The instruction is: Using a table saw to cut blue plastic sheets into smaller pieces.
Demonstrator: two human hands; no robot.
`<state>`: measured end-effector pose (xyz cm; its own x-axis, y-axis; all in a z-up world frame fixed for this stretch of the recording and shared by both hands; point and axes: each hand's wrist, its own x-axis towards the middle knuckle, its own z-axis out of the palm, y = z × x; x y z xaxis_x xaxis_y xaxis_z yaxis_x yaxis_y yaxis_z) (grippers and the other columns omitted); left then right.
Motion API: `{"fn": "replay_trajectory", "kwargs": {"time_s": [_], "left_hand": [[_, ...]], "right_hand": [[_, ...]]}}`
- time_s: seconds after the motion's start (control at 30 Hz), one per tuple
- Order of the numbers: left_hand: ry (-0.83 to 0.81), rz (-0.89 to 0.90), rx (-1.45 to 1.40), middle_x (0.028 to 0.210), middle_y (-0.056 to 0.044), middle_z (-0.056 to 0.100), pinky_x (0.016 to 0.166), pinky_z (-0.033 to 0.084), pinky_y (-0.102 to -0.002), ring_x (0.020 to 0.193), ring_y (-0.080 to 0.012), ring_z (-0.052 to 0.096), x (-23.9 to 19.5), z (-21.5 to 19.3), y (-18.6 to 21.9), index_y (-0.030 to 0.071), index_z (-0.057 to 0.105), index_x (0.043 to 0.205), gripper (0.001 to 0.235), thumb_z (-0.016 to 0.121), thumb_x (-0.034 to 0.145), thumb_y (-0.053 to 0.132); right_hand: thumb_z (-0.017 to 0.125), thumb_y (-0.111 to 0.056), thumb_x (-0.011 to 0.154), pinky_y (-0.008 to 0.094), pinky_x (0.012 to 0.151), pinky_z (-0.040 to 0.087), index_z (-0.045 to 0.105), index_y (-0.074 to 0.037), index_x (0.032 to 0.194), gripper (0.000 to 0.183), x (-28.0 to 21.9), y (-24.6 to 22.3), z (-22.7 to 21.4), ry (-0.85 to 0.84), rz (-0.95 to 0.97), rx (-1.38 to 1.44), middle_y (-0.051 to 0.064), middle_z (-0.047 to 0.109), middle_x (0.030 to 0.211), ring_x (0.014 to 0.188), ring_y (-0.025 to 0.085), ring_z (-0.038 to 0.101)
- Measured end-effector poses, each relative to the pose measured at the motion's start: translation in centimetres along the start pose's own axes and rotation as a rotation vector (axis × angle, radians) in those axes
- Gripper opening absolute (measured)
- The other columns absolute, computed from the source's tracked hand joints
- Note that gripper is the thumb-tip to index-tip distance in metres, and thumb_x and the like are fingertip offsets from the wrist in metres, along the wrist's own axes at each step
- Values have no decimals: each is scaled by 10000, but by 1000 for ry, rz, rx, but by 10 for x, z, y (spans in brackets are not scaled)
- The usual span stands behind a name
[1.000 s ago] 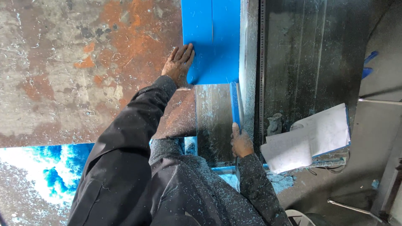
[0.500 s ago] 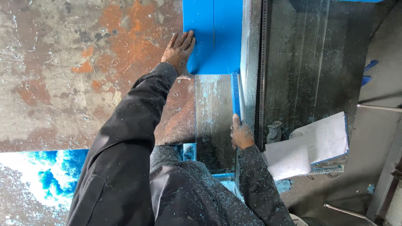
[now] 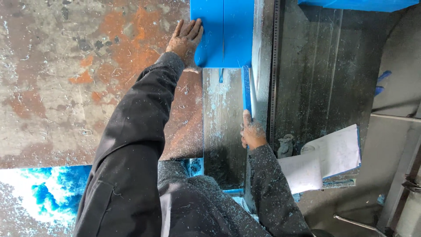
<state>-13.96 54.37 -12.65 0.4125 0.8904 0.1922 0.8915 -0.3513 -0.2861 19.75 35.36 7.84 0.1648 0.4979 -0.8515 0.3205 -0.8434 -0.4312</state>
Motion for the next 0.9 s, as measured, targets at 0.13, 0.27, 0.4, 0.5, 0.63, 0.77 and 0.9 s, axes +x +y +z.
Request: {"fn": "replay_trajectory", "kwargs": {"time_s": [0.13, 0.27, 0.4, 0.5, 0.63, 0.77, 0.9], "left_hand": [[-206, -17, -192, 1768, -110, 139, 1306, 51, -543, 1607, -282, 159, 36, -62, -23, 114, 221, 1704, 1159, 843, 826, 545], [-578, -50, -300, 1749, -127, 53, 1288, 12, -541, 1611, -296, 84, 54, -72, -51, 89, 104, 1686, 1515, 915, 564, 705], [-197, 22, -5, 1744, -133, 80, 1231, 14, -572, 1576, -295, 118, 32, 10, -85, 114, 152, 1700, 1385, 895, 650, 628], [-611, 35, -151, 1745, -148, 28, 1244, 35, -552, 1600, -290, 67, -2, -65, -117, 74, 91, 1691, 1472, 915, 609, 637], [-251, 60, 144, 1755, -131, 64, 1288, 88, -564, 1644, -270, 116, -75, -76, -127, 69, 149, 1696, 1236, 725, 819, 723], [-674, -6, -108, 1741, -170, 71, 1265, 145, -534, 1591, -315, 134, -138, -184, -89, 25, 154, 1663, 1368, 646, 706, 868], [-633, -142, -288, 1713, -196, 127, 1252, 201, -555, 1576, -336, 174, -208, -229, -41, -22, 212, 1616, 1328, 611, 713, 866]], "right_hand": [[478, -713, 950, 359, 364, 390, 521, -70, 887, 648, 10, -33, 3, 14, -4, -59, 21, 452, 589, 390, 144, 435], [448, -760, 952, 316, 384, 392, 549, -71, 856, 703, 28, -79, 1, 52, -19, -111, 2, 469, 601, 413, 119, 444], [459, -762, 952, 294, 401, 427, 556, -112, 852, 665, 52, -119, -14, 23, -109, -77, -32, 510, 635, 446, 82, 459], [487, -734, 960, 309, 392, 388, 543, -108, 838, 640, 43, -137, -30, -11, -148, -23, -23, 484, 619, 428, 96, 421], [496, -704, 967, 307, 381, 370, 557, -107, 844, 613, 14, -131, -34, -50, -276, 3, -27, 484, 620, 417, 96, 408], [513, -669, 984, 316, 374, 367, 566, -97, 844, 592, 33, -88, -30, -92, -199, 72, -13, 489, 605, 406, 104, 423], [541, -678, 1013, 307, 403, 354, 578, -102, 853, 599, 122, -82, -19, -108, -68, -32, -29, 506, 614, 436, 84, 425]]}}
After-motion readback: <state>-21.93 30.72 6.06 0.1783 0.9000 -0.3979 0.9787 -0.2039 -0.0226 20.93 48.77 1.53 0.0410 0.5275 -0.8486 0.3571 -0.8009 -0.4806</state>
